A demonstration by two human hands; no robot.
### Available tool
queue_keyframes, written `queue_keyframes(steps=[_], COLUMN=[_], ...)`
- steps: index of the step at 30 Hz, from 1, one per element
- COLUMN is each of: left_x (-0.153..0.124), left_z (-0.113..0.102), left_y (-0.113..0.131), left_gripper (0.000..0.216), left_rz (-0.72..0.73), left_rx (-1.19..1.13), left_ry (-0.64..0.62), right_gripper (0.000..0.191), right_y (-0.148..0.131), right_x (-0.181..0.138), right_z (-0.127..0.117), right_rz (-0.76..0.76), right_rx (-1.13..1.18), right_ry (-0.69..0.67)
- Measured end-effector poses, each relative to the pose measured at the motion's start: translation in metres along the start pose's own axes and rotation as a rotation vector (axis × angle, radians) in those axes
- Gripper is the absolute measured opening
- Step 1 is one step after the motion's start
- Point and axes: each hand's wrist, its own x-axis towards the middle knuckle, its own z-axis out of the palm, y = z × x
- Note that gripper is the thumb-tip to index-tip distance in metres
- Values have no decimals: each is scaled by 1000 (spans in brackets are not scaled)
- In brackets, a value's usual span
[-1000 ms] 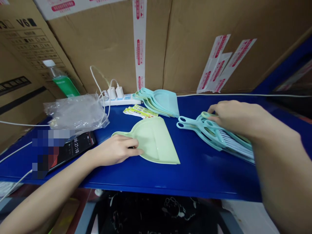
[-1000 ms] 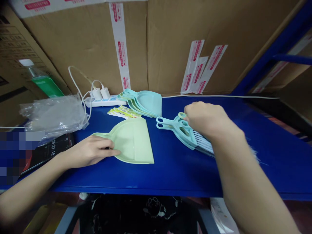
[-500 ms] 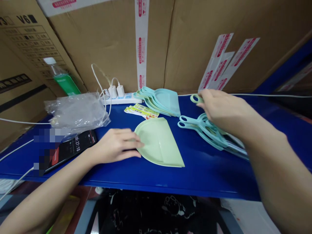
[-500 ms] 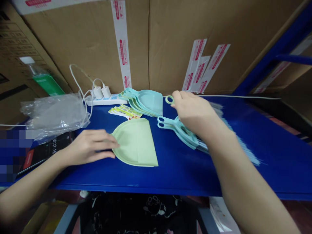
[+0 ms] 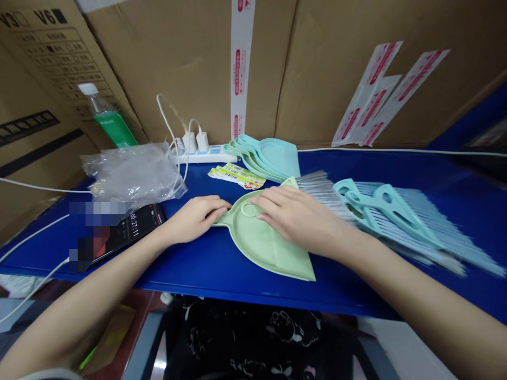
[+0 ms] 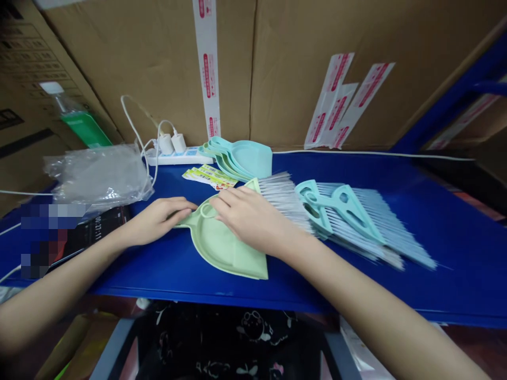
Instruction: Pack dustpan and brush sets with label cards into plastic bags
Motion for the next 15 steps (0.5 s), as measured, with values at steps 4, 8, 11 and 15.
queue_keyframes(steps=[4, 8, 11, 15], left_x=[2, 2, 1, 2], left_z=[2, 5, 8, 9], left_y=[-1, -3, -5, -7], left_gripper=[32, 44, 49, 47], left_rz=[-51, -173, -230, -252], left_rx=[-242, -496, -571, -625], left_ry=[-1, -26, -18, -34], right_gripper=[27, 26, 27, 29], right_y=[-11, -22, -29, -32], right_x=[7, 20, 30, 32], right_z=[6, 12, 17, 21], right_rz=[-12, 7, 37, 88], right_rx=[77, 109, 149, 285], right_ry=[-11, -62, -69, 0])
